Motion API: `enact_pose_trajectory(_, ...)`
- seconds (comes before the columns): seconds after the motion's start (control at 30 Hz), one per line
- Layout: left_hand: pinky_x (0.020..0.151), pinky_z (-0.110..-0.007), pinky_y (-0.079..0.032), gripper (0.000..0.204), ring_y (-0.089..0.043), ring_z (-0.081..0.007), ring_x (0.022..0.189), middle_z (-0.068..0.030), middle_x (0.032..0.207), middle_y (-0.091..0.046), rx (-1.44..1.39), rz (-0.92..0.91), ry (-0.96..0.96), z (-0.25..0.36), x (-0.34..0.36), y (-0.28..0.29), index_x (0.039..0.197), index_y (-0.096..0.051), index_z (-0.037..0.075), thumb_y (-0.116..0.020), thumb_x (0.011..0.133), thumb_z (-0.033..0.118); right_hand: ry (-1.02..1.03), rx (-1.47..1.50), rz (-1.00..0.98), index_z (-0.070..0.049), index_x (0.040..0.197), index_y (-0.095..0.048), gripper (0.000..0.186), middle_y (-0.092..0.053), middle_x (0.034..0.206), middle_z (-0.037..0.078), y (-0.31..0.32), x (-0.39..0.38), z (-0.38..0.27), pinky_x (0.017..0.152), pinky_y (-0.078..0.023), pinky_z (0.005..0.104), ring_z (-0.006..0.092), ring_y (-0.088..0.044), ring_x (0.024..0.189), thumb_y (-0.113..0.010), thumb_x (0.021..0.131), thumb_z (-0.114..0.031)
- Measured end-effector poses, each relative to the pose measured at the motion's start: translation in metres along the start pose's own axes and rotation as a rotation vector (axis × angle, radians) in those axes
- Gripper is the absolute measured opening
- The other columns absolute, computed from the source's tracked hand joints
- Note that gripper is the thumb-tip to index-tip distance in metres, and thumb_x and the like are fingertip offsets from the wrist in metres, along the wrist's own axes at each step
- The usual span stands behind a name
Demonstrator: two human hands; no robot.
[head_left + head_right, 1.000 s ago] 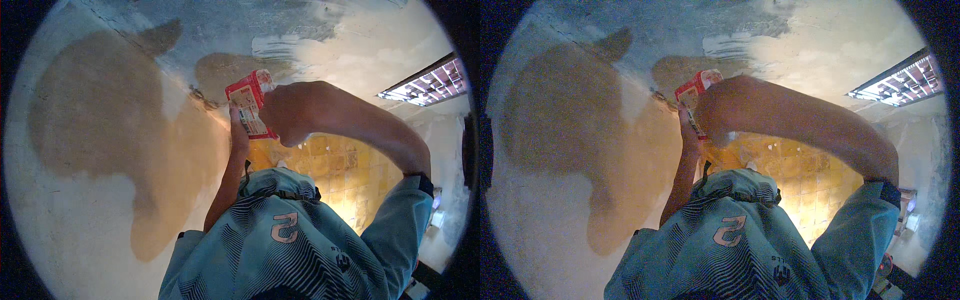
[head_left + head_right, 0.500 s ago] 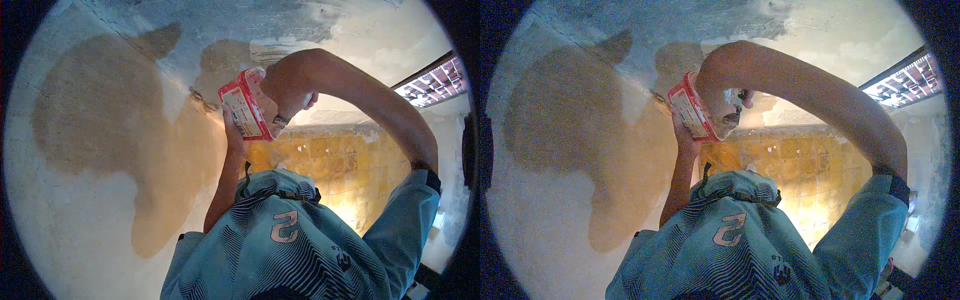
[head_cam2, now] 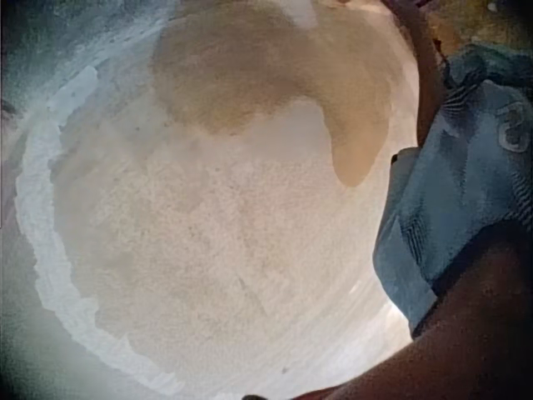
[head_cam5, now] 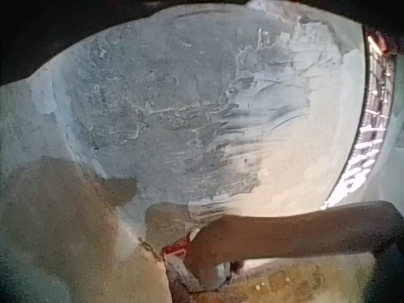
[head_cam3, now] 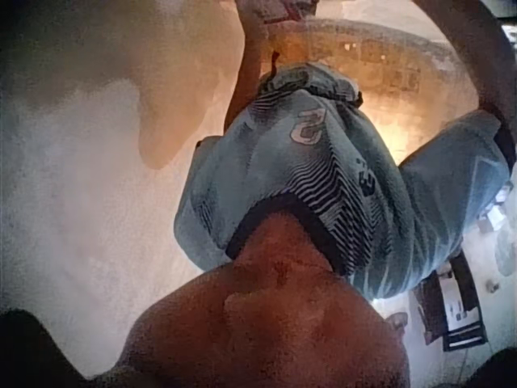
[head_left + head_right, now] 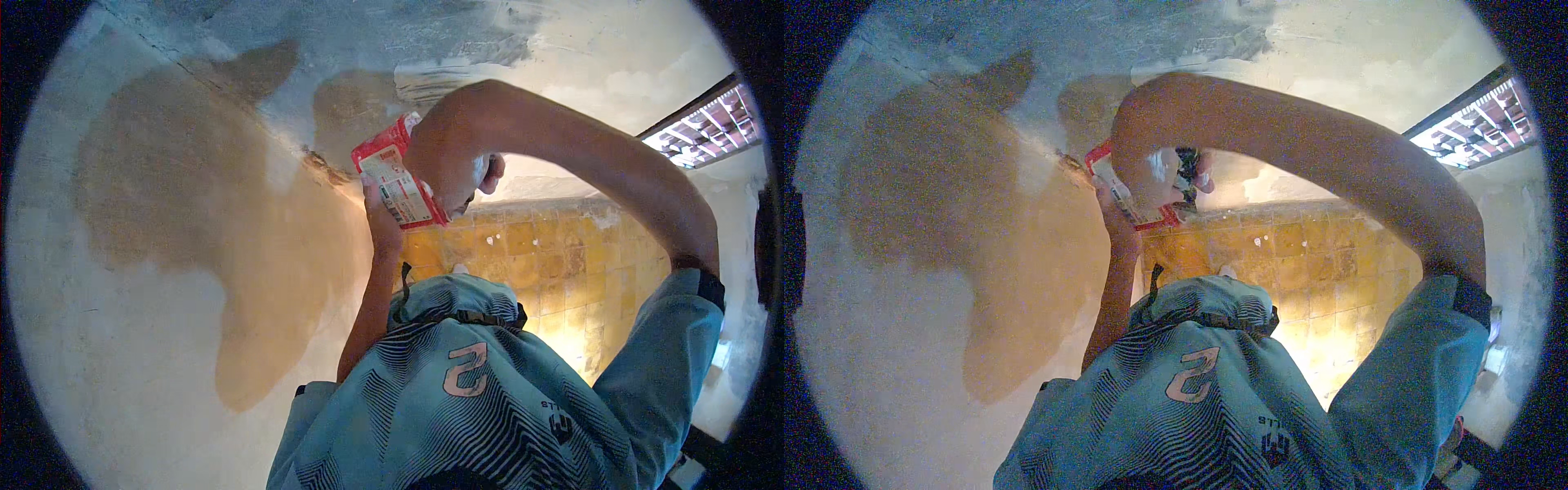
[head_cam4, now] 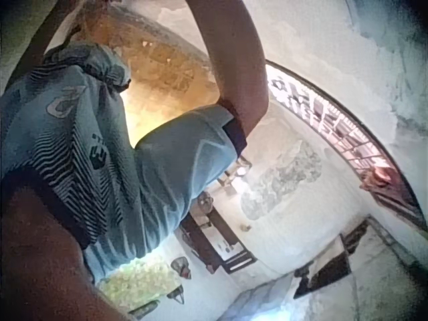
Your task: The person applies plaster or spackle to a wall using a putty knife to patch damaged areas.
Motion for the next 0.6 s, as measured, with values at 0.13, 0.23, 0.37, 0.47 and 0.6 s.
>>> enact_pose_trajectory(0.13,0.087,-0.040,-0.057,0.057,-0.066,-0.0226,0.101,-0.0091,0.115,-0.064,-0.056,-0.074,-0.101,-0.009,0.013,0.011,0.132,-0.050,0.009,-0.037,0.104,0.057,0.044,-0.125,-0.144,-0.005,0.101,-0.072,0.026,-0.074,0.085,0.011,0.001,0.020,0.018,0.053,-0.054,0.0362,0.0194,-0.063,0.058,-0.070,0.086,-0.027)
enact_pose_trajectory(0.23,0.086,-0.041,-0.057,0.058,-0.067,-0.0215,0.098,-0.0087,0.114,-0.065,0.009,0.068,-0.132,-0.001,0.004,0.017,0.133,-0.050,0.010,-0.037,0.104,0.059,-0.121,-0.160,-0.260,-0.004,0.103,-0.071,0.026,-0.074,0.086,0.011,0.007,0.038,0.048,0.051,-0.052,0.0321,0.0166,-0.062,0.057,-0.067,0.089,-0.026)
enact_pose_trajectory(0.37,0.092,-0.041,-0.055,0.062,-0.065,-0.0230,0.106,-0.0078,0.123,-0.062,0.022,-0.063,-0.188,-0.009,0.012,0.032,0.138,-0.048,0.012,-0.038,0.102,0.061,0.073,0.063,-0.085,0.002,0.115,-0.071,0.035,-0.074,0.080,0.016,0.013,0.013,0.072,0.042,-0.046,0.0263,0.0125,-0.059,0.050,-0.067,0.085,-0.016)
enact_pose_trajectory(0.47,0.102,-0.045,-0.049,0.064,-0.057,-0.0251,0.121,-0.0062,0.134,-0.057,-0.121,-0.078,-0.250,-0.001,0.012,0.032,0.144,-0.043,0.013,-0.040,0.102,0.060,0.302,0.532,-0.029,0.003,0.119,-0.068,0.042,-0.074,0.080,0.014,-0.001,0.010,0.117,0.037,-0.043,0.0246,0.0109,-0.059,0.048,-0.071,0.085,-0.021)
enact_pose_trajectory(0.6,0.108,-0.049,-0.043,0.066,-0.050,-0.0289,0.130,-0.0067,0.144,-0.052,-0.322,-0.073,-0.105,0.008,0.012,0.018,0.147,-0.042,0.014,-0.042,0.100,0.060,0.571,0.887,0.234,0.008,0.127,-0.063,0.054,-0.072,0.075,0.016,-0.040,-0.009,0.174,0.033,-0.042,0.0238,0.0124,-0.059,0.045,-0.066,0.084,-0.025)
Point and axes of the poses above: each hand's wrist, its own x-axis towards the middle knuckle, its own y-axis out of the back of the hand, z = x × y, the point moved 8 cm from there along x, towards the middle knuckle
